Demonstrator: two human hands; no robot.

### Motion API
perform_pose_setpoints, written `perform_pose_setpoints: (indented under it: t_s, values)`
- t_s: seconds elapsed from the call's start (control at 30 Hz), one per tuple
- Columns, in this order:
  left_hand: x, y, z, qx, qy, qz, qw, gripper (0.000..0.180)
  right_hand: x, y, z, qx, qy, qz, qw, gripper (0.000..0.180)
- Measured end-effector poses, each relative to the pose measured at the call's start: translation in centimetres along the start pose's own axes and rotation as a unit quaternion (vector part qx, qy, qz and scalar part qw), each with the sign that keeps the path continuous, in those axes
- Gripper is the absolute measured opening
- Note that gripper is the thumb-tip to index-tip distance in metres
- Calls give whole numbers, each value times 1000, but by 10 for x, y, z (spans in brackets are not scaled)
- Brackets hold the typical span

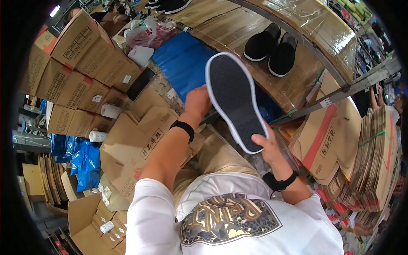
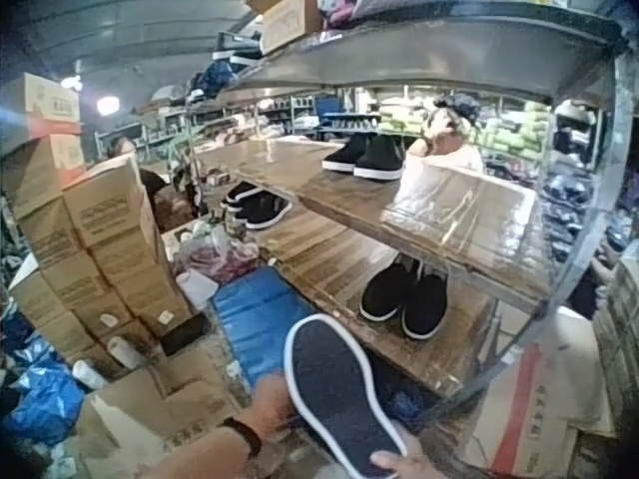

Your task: Packing shoes into boxes and larger cartons in a manufacturing setting.

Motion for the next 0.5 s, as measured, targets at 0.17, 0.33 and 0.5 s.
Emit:
perform_pose_setpoints:
  t_s: [0.17, 0.33, 0.5]
  values:
    - [-31, 34, -4, -82, -147, -398, 902, 20, -6, -63, -8, 120, 2, -19, 993, 61]
    - [-65, -7, -35, 58, -202, -125, 970, 10, 9, -48, -10, 127, -10, -119, 985, 59]
    - [-89, -24, -44, 169, -283, 6, 944, 9, 43, -51, 14, 88, -36, 34, 995, 50]
Point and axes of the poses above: each hand's wrist, its own z-axis towards the middle knuckle, its own x-axis out of the palm, y = z × x, the point moved 3 cm from there along z, towards the middle knuckle, and after that the axes turned 13 degrees about y, right-handed, at the moved point
